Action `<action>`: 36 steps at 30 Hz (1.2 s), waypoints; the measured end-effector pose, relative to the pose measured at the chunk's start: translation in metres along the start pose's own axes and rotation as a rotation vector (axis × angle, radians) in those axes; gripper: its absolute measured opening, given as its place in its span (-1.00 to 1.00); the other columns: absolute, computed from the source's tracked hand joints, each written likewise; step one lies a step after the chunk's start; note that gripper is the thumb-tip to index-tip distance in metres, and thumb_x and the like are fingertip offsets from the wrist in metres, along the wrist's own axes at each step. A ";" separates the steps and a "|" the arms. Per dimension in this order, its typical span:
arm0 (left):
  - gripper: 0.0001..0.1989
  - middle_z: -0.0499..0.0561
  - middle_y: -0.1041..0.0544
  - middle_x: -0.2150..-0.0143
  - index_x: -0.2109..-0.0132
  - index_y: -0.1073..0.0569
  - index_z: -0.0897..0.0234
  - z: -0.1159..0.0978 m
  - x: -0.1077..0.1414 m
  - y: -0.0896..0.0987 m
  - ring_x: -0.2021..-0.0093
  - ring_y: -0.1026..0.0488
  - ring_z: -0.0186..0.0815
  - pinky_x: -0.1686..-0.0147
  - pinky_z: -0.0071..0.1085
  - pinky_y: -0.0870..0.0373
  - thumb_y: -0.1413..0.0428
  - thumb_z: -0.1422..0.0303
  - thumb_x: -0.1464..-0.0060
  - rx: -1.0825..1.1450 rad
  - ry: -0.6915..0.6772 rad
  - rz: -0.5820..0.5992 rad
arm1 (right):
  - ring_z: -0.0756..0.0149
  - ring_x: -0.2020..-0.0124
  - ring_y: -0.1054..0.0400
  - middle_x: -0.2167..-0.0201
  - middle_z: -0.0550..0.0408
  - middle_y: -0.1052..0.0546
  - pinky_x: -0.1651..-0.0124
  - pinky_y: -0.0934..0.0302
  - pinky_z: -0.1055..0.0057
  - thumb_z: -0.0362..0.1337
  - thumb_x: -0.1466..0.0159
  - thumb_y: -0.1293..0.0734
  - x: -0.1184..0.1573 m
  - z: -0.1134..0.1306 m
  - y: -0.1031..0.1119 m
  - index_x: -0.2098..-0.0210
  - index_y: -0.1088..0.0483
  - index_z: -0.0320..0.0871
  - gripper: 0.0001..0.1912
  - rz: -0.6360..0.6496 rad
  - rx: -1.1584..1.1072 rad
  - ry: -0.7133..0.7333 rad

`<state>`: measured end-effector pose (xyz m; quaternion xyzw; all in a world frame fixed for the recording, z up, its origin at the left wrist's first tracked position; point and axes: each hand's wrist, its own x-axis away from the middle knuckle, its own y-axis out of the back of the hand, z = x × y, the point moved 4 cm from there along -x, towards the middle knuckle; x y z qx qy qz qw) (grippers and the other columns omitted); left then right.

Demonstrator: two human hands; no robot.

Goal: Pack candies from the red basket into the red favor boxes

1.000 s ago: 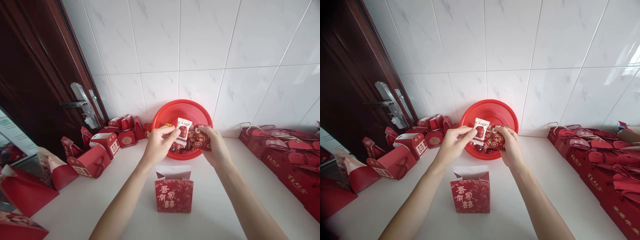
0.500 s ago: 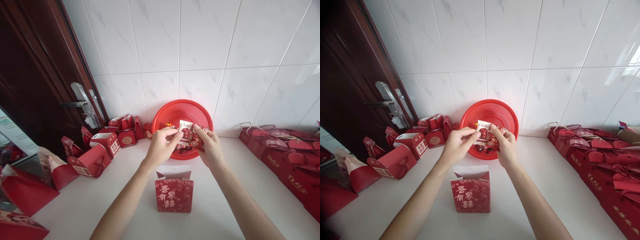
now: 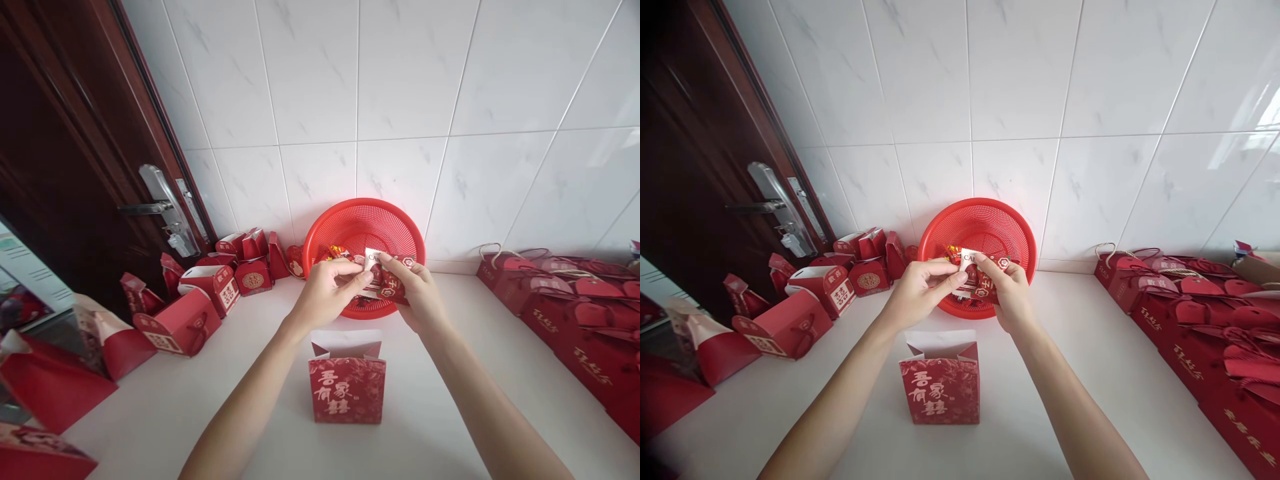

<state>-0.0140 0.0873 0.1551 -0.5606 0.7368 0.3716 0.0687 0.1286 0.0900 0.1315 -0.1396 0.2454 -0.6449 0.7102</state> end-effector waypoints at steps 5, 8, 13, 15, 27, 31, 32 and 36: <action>-0.65 0.07 -0.64 0.20 0.12 -0.63 0.29 0.012 -0.003 0.013 0.18 -0.56 -0.21 0.16 -0.37 -0.47 -0.14 0.09 -0.21 0.086 0.023 -0.060 | 0.20 0.41 -0.54 0.48 0.07 -0.61 0.33 -0.51 0.33 -0.13 0.05 -0.62 -0.003 0.011 0.009 0.47 -0.54 -0.17 -0.70 -0.071 -0.011 0.065; -0.61 0.12 -0.66 0.15 0.09 -0.63 0.31 0.025 -0.007 0.032 0.13 -0.58 -0.16 0.10 -0.31 -0.48 -0.17 0.08 -0.18 0.045 0.044 -0.190 | 0.15 0.36 -0.57 0.47 0.02 -0.62 0.32 -0.52 0.33 -0.13 0.02 -0.60 -0.007 0.022 0.019 0.42 -0.55 -0.20 -0.70 -0.127 -0.035 0.127; -0.71 0.13 -0.68 0.11 0.13 -0.63 0.31 0.054 -0.015 0.048 0.09 -0.59 -0.12 0.05 -0.26 -0.48 -0.15 0.21 -0.14 -0.168 0.136 -0.237 | 0.22 0.37 -0.58 0.45 0.11 -0.64 0.36 -0.53 0.42 -0.17 -0.02 -0.60 -0.014 0.030 0.041 0.39 -0.52 -0.14 -0.73 -0.257 -0.082 0.177; -0.76 0.10 -0.68 0.15 0.16 -0.64 0.28 0.068 -0.017 0.047 0.12 -0.60 -0.13 0.08 -0.28 -0.47 -0.13 0.29 -0.12 -0.269 0.186 -0.220 | 0.26 0.39 -0.57 0.45 0.16 -0.63 0.37 -0.54 0.44 -0.18 0.00 -0.60 -0.016 0.029 0.047 0.40 -0.50 -0.12 -0.73 -0.286 -0.107 0.190; -0.83 0.13 -0.55 0.33 0.38 -0.55 0.26 0.117 -0.018 0.004 0.15 -0.51 -0.09 0.26 -0.34 -0.32 -0.10 0.42 -0.15 -0.803 0.357 0.066 | 0.24 0.41 -0.56 0.51 0.17 -0.60 0.34 -0.58 0.34 -0.26 -0.01 -0.55 -0.016 0.027 0.040 0.48 -0.46 -0.10 -0.81 -0.237 -0.188 0.090; -0.78 0.27 -0.57 0.17 0.26 -0.59 0.32 0.125 -0.016 -0.001 0.07 -0.52 0.01 0.19 -0.24 -0.39 -0.05 0.37 -0.21 -0.835 0.404 0.029 | 0.32 0.44 -0.50 0.53 0.19 -0.57 0.37 -0.56 0.38 -0.31 0.02 -0.53 -0.014 0.027 0.035 0.49 -0.47 -0.10 -0.84 -0.268 -0.180 0.038; -0.76 0.29 -0.56 0.13 0.24 -0.59 0.33 0.126 -0.016 -0.002 0.06 -0.52 0.03 0.17 -0.22 -0.40 -0.04 0.36 -0.22 -0.846 0.410 0.021 | 0.33 0.44 -0.49 0.53 0.18 -0.57 0.38 -0.55 0.39 -0.32 0.02 -0.53 -0.013 0.026 0.035 0.50 -0.48 -0.11 -0.85 -0.271 -0.181 0.027; -0.74 0.35 -0.54 0.05 0.18 -0.60 0.39 0.130 -0.017 -0.008 0.00 -0.50 0.08 0.10 -0.17 -0.41 -0.04 0.37 -0.22 -0.879 0.420 0.004 | 0.35 0.45 -0.46 0.55 0.14 -0.56 0.42 -0.52 0.44 -0.34 0.03 -0.50 -0.014 0.024 0.033 0.51 -0.49 -0.16 -0.89 -0.277 -0.183 0.004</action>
